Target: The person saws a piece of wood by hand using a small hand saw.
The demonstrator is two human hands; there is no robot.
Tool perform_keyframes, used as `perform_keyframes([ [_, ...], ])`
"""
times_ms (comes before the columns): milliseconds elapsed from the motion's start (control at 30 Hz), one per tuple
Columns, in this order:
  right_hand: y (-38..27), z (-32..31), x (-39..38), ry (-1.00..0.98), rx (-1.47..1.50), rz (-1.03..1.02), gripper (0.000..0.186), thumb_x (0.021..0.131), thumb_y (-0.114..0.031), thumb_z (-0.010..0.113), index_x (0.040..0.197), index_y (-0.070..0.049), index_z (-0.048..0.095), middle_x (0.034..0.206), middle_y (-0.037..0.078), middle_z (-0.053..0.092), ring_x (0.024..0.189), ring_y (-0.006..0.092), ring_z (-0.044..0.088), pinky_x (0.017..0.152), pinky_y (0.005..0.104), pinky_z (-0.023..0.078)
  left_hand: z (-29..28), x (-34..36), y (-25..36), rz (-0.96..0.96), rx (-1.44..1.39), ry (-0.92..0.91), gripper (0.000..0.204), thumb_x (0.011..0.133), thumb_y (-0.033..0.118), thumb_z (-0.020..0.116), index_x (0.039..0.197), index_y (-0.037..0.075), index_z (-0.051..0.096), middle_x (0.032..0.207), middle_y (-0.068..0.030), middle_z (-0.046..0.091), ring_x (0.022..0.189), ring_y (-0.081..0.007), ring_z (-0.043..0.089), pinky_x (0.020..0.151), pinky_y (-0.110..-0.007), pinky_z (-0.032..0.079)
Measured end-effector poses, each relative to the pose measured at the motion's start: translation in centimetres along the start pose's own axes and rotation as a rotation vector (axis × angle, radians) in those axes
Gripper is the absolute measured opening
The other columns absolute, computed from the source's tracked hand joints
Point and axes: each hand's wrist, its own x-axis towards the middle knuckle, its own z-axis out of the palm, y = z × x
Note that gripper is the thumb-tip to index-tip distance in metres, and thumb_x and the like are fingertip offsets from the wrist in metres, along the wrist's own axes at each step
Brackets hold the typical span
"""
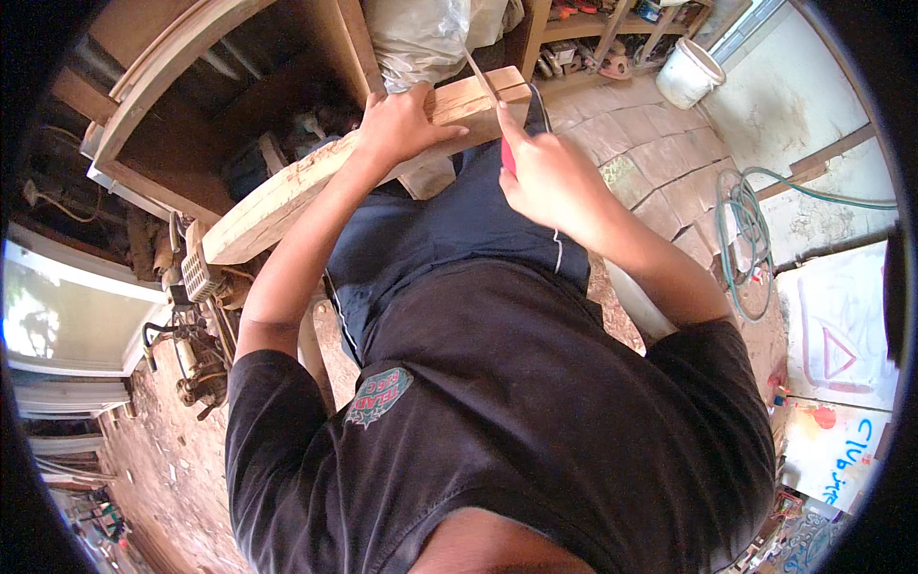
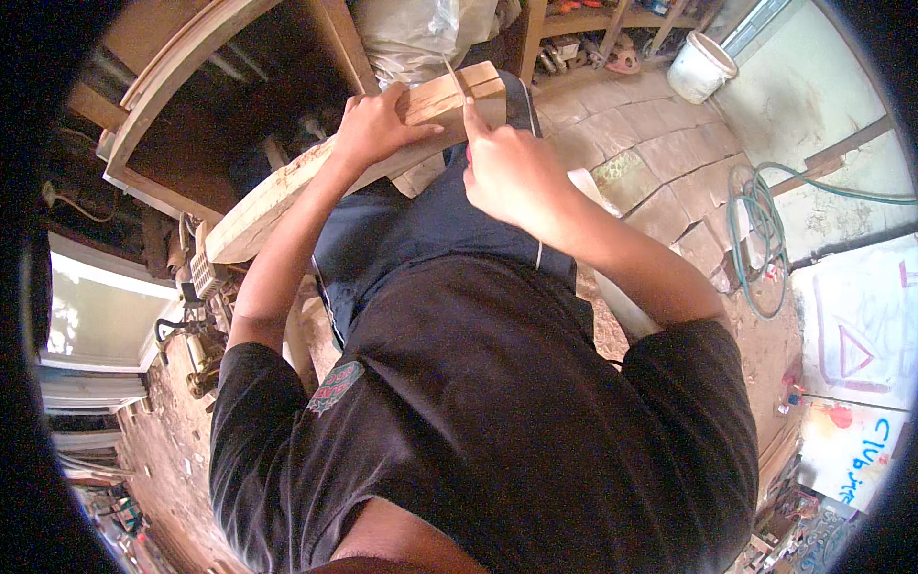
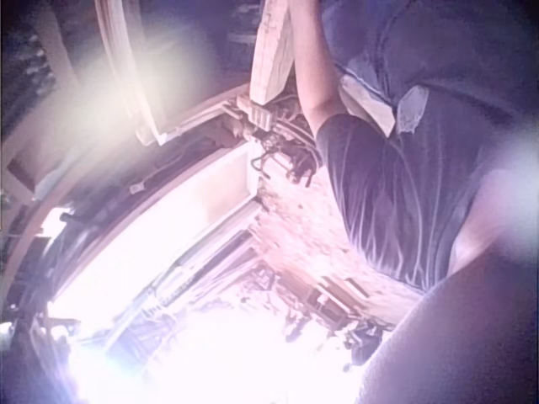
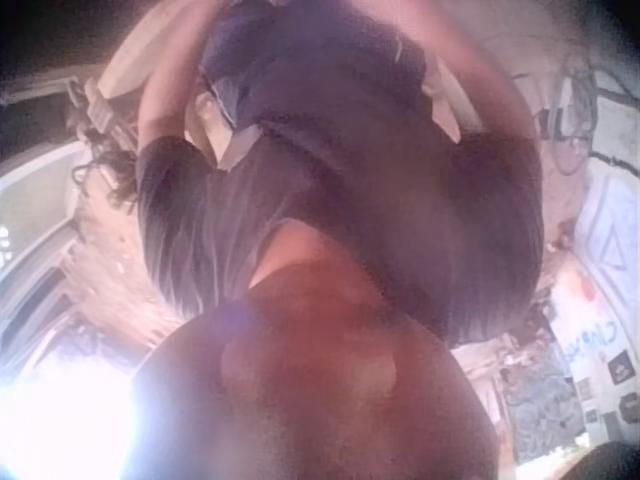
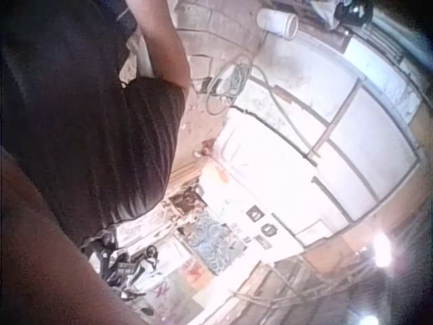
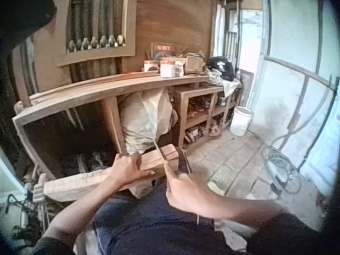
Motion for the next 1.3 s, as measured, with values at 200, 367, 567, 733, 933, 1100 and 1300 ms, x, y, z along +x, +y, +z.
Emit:
perform_keyframes([
  [200,0.8,1.1,2.2,0.087,0.051,0.005,0.079,0.090,-0.019,0.068,0.158,0.007,0.036,0.072,0.024,0.071,0.067,0.0433,0.073,0.066,0.0529,0.061,0.1,0.1,0.3,0.019,-0.032,-0.025,0.080,0.074,0.077,0.078,0.112,0.008,0.070,0.095,-0.0175,0.078,0.096,-0.0360,0.076,0.101,-0.050,0.049],
  [367,0.6,1.2,1.5,0.077,0.015,-0.002,0.079,0.091,-0.020,0.068,0.158,0.006,0.037,0.072,0.024,0.071,0.067,0.0427,0.073,0.065,0.0533,0.061,-0.2,0.2,0.0,0.010,-0.006,-0.011,0.079,0.073,0.078,0.078,0.110,0.008,0.071,0.094,-0.0154,0.079,0.097,-0.0349,0.077,0.101,-0.050,0.049],
  [567,1.0,1.5,0.6,0.074,0.026,-0.025,0.077,0.091,-0.020,0.067,0.158,0.005,0.038,0.073,0.024,0.072,0.069,0.0408,0.074,0.065,0.0521,0.061,-0.1,0.5,-0.2,0.007,0.003,-0.006,0.079,0.074,0.079,0.076,0.109,0.008,0.071,0.090,-0.0156,0.078,0.095,-0.0349,0.077,0.102,-0.050,0.049],
  [733,1.4,1.8,3.0,0.122,0.078,0.014,0.074,0.091,-0.018,0.066,0.157,0.005,0.039,0.078,0.027,0.072,0.072,0.0456,0.074,0.068,0.0534,0.061,0.9,-0.1,0.1,0.072,0.025,0.060,0.079,0.075,0.078,0.076,0.111,0.009,0.071,0.089,-0.0146,0.078,0.092,-0.0353,0.078,0.101,-0.051,0.049],
  [933,0.6,0.8,1.8,0.027,0.017,0.002,0.077,0.092,-0.019,0.067,0.159,0.005,0.036,0.080,0.027,0.072,0.072,0.0455,0.074,0.071,0.0534,0.061,-0.1,0.2,-0.3,0.002,-0.008,-0.031,0.081,0.075,0.079,0.076,0.115,0.009,0.071,0.093,-0.0177,0.079,0.097,-0.0366,0.077,0.104,-0.053,0.048],
  [1100,0.3,0.3,-0.6,-0.003,-0.015,-0.016,0.080,0.089,-0.019,0.069,0.158,0.005,0.037,0.074,0.026,0.071,0.069,0.0436,0.073,0.067,0.0533,0.061,-0.3,0.5,-0.3,0.004,0.026,-0.034,0.084,0.074,0.080,0.076,0.115,0.006,0.070,0.095,-0.0194,0.078,0.100,-0.0375,0.076,0.103,-0.053,0.048],
  [1300,1.1,1.6,3.0,0.134,0.085,-0.008,0.076,0.090,-0.020,0.068,0.156,0.005,0.040,0.077,0.028,0.071,0.073,0.0450,0.073,0.070,0.0546,0.061,0.3,-0.4,0.4,0.048,-0.006,0.044,0.080,0.074,0.078,0.076,0.108,0.006,0.069,0.092,-0.0181,0.078,0.095,-0.0373,0.076,0.101,-0.052,0.049],
])
